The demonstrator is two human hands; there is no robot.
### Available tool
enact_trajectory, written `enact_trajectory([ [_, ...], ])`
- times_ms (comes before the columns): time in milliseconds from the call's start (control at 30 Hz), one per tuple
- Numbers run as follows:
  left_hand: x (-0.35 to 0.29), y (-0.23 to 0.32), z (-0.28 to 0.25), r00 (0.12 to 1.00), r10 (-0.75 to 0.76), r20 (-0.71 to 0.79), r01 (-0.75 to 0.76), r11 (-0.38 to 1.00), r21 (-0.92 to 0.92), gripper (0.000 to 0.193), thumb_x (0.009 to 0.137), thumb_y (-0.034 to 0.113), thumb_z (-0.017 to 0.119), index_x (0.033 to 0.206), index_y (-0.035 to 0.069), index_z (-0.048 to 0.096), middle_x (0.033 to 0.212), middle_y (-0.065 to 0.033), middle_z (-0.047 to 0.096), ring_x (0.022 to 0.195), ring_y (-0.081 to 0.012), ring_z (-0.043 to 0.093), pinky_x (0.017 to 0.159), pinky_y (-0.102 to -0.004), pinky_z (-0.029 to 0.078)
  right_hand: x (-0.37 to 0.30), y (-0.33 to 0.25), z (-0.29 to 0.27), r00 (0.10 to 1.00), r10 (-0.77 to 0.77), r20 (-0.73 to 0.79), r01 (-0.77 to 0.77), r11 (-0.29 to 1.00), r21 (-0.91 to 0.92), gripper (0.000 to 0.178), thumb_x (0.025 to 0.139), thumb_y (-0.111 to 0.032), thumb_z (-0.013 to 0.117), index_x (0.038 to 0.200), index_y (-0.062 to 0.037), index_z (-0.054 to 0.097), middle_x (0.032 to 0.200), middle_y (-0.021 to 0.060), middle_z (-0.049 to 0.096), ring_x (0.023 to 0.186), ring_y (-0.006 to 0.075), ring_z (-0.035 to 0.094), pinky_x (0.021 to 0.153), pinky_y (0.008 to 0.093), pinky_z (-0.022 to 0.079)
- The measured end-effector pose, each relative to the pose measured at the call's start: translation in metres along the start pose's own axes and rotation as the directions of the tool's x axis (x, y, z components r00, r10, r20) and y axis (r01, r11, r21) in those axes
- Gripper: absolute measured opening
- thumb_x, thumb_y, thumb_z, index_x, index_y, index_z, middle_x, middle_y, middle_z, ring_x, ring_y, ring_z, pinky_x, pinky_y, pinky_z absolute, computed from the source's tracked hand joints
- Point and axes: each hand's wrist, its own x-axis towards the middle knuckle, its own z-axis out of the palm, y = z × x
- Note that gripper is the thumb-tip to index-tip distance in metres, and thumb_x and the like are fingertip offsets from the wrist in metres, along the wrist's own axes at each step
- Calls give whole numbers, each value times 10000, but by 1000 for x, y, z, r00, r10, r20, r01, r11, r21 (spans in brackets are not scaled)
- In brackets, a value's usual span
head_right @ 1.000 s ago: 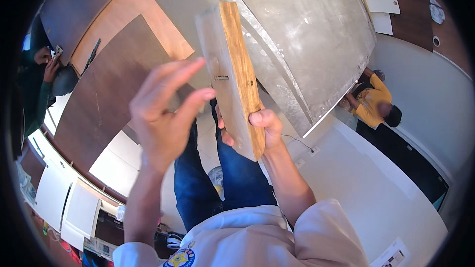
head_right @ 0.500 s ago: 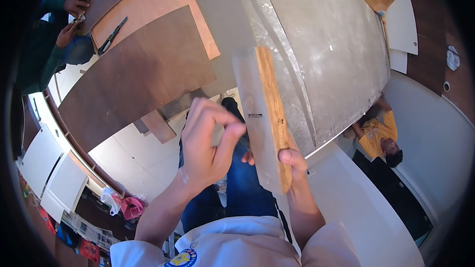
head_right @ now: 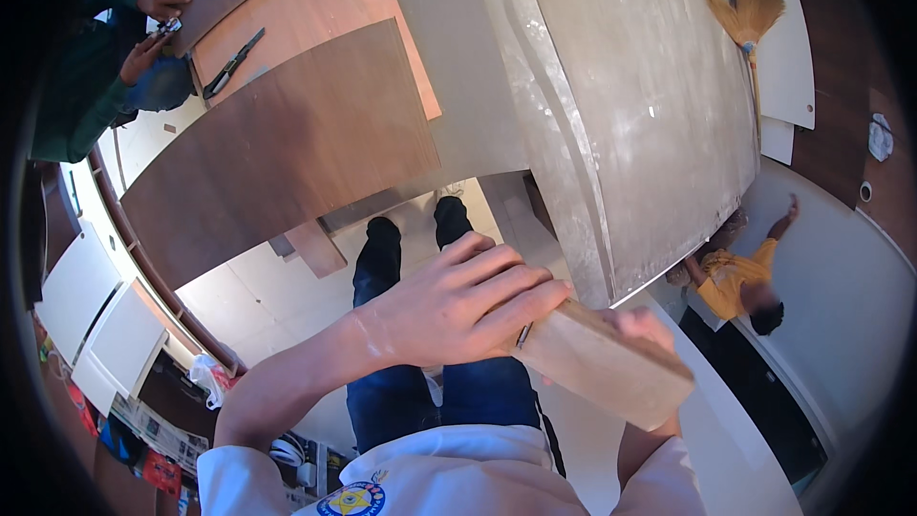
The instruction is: The person assembles a wooden cabinet by attaching side panels and a drawer front using a power drill and a sanding block. They align the pieces, secure them with screws, and smooth the edges of the drawer front.
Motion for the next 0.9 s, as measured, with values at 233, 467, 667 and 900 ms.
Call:
enact_trajectory([
  [233,5,9,-13,881,-445,163,451,682,-575,895,819,382,961,1477,10,481,1203,-172,691,1180,-314,695,949,-418,557,61,-31,64,605,-796,-10,792,603,-97,1212,803,-868,721,1555,43,452,1457,281,574,1307,332,636,1082,474,549],
  [467,9,9,-41,763,-634,126,558,548,-624,1075,854,477,918,1554,56,218,1035,-237,713,1067,-309,756,933,-366,567,88,-45,151,529,-845,-83,829,535,-165,822,1034,-623,611,1588,-53,402,1297,222,654,980,333,749,852,453,639],
  [667,-16,-45,-138,821,-278,-499,477,815,330,598,895,396,835,1280,-27,660,1149,-229,742,1040,-409,715,945,-455,546,134,-114,178,486,-873,-41,809,467,-357,764,1047,-344,679,1670,-30,368,1254,172,673,927,209,713,853,358,592],
  [900,14,-173,-197,671,-730,130,625,652,429,835,1057,709,487,1079,-77,767,966,-296,736,986,-426,731,914,-515,547,193,-167,226,406,-914,17,714,305,-631,757,1013,-253,725,1669,-35,418,1142,121,716,994,146,682,913,294,551],
])
